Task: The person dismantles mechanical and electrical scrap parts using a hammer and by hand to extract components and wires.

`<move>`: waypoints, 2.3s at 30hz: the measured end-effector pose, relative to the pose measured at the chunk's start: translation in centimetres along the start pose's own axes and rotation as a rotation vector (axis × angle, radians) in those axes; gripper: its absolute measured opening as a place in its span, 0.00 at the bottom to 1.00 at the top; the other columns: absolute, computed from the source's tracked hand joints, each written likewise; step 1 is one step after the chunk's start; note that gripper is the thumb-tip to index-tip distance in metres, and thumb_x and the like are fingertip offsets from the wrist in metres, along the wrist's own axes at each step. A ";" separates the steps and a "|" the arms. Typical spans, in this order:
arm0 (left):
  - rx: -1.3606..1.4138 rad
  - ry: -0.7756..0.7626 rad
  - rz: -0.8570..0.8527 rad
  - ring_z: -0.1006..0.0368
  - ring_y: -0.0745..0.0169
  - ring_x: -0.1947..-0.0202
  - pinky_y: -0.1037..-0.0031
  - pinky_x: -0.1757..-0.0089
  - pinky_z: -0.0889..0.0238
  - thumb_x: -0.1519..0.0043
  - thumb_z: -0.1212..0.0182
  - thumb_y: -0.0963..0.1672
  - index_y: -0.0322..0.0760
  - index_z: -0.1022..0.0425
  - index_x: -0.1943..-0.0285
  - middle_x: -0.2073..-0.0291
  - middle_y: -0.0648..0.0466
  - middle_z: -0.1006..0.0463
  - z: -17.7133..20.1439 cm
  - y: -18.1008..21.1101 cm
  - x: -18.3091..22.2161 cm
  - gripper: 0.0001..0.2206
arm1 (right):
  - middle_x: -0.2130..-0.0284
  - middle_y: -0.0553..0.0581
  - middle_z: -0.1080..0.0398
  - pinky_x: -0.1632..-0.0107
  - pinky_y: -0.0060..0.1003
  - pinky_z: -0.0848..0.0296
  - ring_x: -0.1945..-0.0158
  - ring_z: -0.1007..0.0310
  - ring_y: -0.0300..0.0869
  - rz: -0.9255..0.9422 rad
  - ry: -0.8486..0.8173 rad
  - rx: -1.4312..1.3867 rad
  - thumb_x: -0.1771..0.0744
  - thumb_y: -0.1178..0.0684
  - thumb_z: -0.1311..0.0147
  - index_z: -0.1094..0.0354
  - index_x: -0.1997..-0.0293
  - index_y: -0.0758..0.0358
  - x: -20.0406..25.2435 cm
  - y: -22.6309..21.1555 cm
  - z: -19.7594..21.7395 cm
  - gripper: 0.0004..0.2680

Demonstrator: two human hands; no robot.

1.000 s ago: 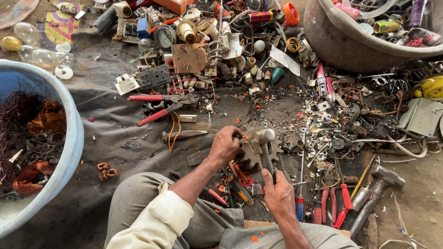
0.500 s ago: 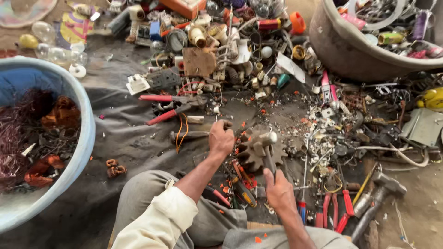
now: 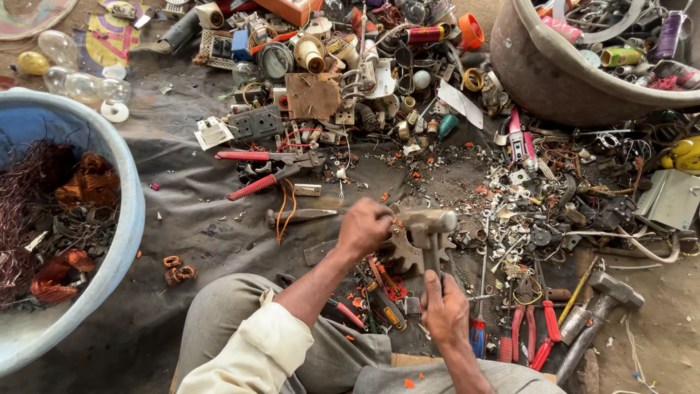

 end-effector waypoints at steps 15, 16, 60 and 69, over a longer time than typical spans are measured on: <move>-0.078 -0.013 -0.145 0.24 0.43 0.58 0.58 0.56 0.32 0.34 0.43 0.43 0.35 0.19 0.54 0.57 0.46 0.24 -2.1 0.2 1.7 0.08 | 0.81 0.55 0.38 0.81 0.42 0.34 0.84 0.39 0.42 -0.511 -0.087 -0.645 0.30 0.33 0.60 0.38 0.57 0.63 -1.1 1.7 -0.9 0.19; -0.055 -0.001 -0.150 0.24 0.43 0.58 0.58 0.56 0.32 0.34 0.43 0.42 0.34 0.19 0.53 0.57 0.46 0.24 -2.1 0.1 1.6 0.08 | 0.81 0.55 0.38 0.80 0.43 0.33 0.84 0.39 0.42 -0.518 -0.082 -0.607 0.30 0.32 0.60 0.37 0.58 0.63 -1.2 1.7 -1.0 0.20; 0.786 -0.317 0.490 0.28 0.67 0.74 0.72 0.69 0.33 0.34 0.41 0.43 0.30 0.21 0.57 0.72 0.53 0.21 -4.8 -0.8 3.6 0.08 | 0.71 0.55 0.25 0.64 0.36 0.25 0.69 0.27 0.40 0.119 -0.018 -0.172 0.30 0.50 0.50 0.30 0.55 0.66 -2.9 -2.2 -1.6 0.09; -0.149 0.492 -0.224 0.28 0.57 0.66 0.66 0.62 0.34 0.28 0.51 0.42 0.33 0.26 0.58 0.66 0.49 0.25 16.4 -1.6 6.0 0.09 | 0.64 0.57 0.22 0.58 0.39 0.24 0.63 0.23 0.41 0.320 0.000 0.138 0.33 0.45 0.43 0.28 0.49 0.64 -0.8 -6.1 -1.0 0.14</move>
Point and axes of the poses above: each hand's wrist, its own x-axis away from the middle knuckle, its own z-axis out of the back of the hand, y = z × x, the point moved 5 cm from there along -x, towards the middle knuckle
